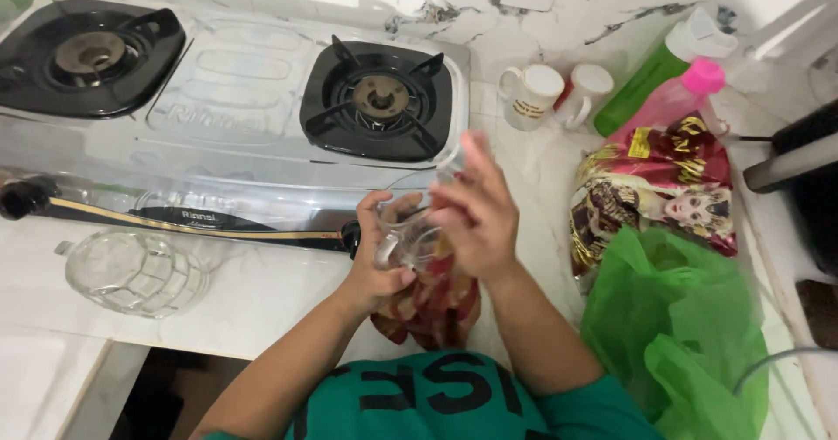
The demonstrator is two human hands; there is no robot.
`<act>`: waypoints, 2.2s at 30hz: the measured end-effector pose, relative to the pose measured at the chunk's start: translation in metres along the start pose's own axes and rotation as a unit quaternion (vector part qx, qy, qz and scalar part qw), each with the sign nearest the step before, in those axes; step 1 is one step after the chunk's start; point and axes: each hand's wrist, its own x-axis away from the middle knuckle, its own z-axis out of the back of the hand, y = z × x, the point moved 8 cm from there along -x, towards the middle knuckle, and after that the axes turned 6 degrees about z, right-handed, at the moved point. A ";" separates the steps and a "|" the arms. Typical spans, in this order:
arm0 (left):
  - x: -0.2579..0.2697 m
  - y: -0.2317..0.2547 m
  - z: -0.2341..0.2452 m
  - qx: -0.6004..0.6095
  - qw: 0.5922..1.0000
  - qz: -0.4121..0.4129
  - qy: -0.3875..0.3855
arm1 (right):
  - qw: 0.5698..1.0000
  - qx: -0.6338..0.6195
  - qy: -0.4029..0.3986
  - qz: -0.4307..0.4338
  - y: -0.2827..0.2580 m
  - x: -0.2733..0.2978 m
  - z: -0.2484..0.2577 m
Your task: Drying various glass and ceramic mugs and cups with a cloth in a kitchen area.
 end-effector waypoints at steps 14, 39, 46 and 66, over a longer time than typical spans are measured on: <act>-0.008 0.025 0.009 0.020 0.999 -0.045 0.021 | 0.990 0.072 -0.002 -0.117 0.016 0.025 -0.022; 0.008 0.033 0.038 0.067 0.997 0.035 0.008 | 0.979 0.103 -0.105 0.141 -0.069 -0.010 -0.069; 0.005 0.039 0.032 0.123 0.992 0.027 -0.031 | 0.993 -0.084 -0.080 -0.022 -0.019 -0.020 -0.063; 0.000 0.047 0.027 0.154 0.981 0.091 -0.071 | 0.962 -0.242 -0.066 -0.109 0.016 -0.016 -0.061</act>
